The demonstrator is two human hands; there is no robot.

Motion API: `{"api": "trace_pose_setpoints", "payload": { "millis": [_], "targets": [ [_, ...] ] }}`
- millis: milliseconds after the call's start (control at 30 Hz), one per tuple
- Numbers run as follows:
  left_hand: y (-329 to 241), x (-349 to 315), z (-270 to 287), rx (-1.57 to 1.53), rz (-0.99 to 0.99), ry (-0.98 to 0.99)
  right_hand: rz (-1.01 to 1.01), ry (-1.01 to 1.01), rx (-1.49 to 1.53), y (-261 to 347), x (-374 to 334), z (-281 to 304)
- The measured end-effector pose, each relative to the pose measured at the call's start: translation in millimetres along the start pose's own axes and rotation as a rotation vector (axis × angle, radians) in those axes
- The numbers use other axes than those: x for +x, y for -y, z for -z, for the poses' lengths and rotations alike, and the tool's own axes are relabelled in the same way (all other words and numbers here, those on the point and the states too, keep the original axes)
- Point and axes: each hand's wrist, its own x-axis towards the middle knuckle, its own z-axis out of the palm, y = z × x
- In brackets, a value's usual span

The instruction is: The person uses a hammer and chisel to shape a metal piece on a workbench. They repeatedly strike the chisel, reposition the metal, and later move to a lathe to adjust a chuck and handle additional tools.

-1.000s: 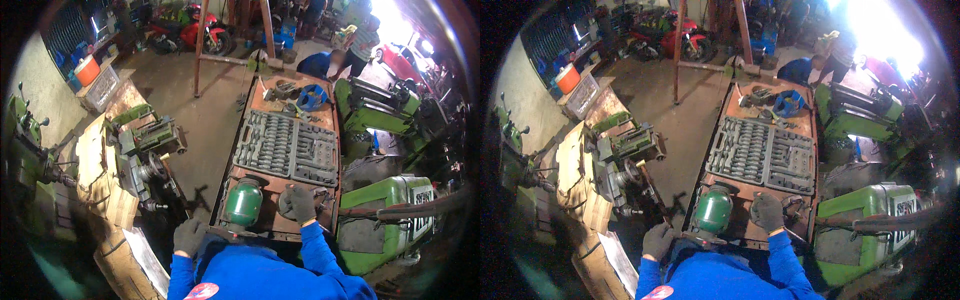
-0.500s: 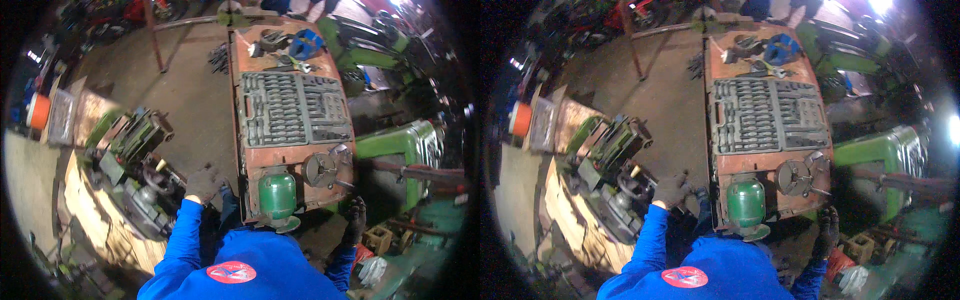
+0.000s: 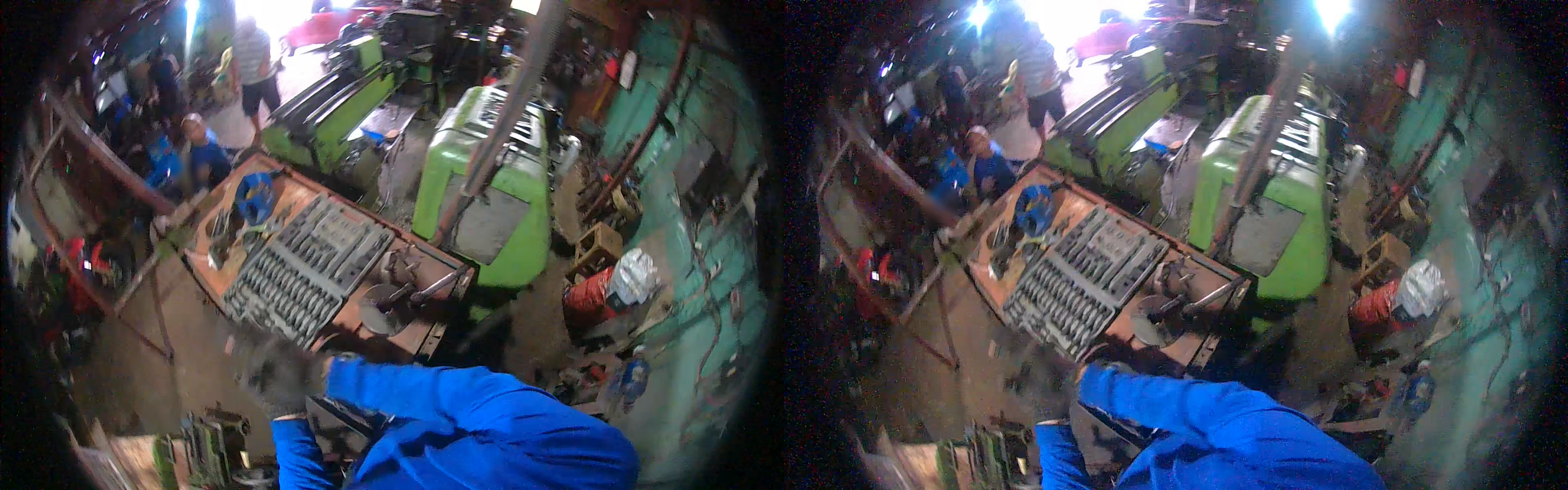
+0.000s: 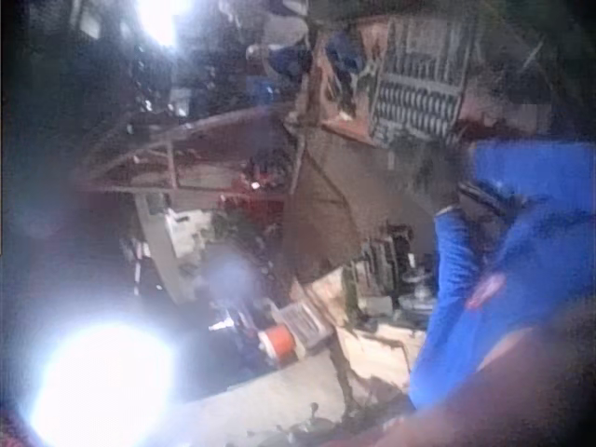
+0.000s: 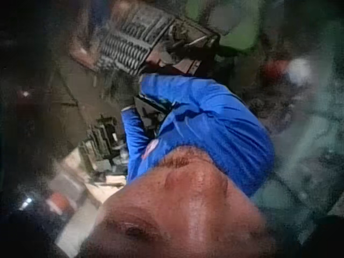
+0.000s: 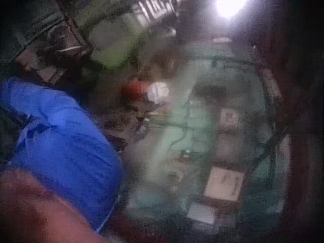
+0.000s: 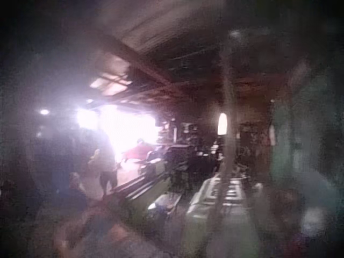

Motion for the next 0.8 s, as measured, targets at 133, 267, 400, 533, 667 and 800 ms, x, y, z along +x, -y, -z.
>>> {"api": "trace_pose_setpoints", "payload": {
  "millis": [133, 267, 400, 533, 667, 800],
  "targets": [
    [-33, -23, -6, -0.218, 0.049, 0.252, 0.382, 0.536, -0.327, -40, -23, -7],
    [-56, -69, -89, 0.177, -0.426, 0.205, 0.042, 0.254, -0.315, -45, -28, 6],
    [-19, -85, -124, 0.767, -0.546, -0.022, -0.291, 0.489, 0.178, -23, -79, 26],
    [-11, -87, -89, 1.724, -1.047, 0.348, -0.771, 0.601, 0.666, 18, -112, 97],
    [-8, -48, -23, 1.316, -0.739, 0.076, -1.123, 0.335, 0.767, 48, -134, 210],
    [8, -24, 42, 0.895, -0.508, 0.074, -0.979, -0.63, 0.552, 74, -241, 321]
  ]
}}
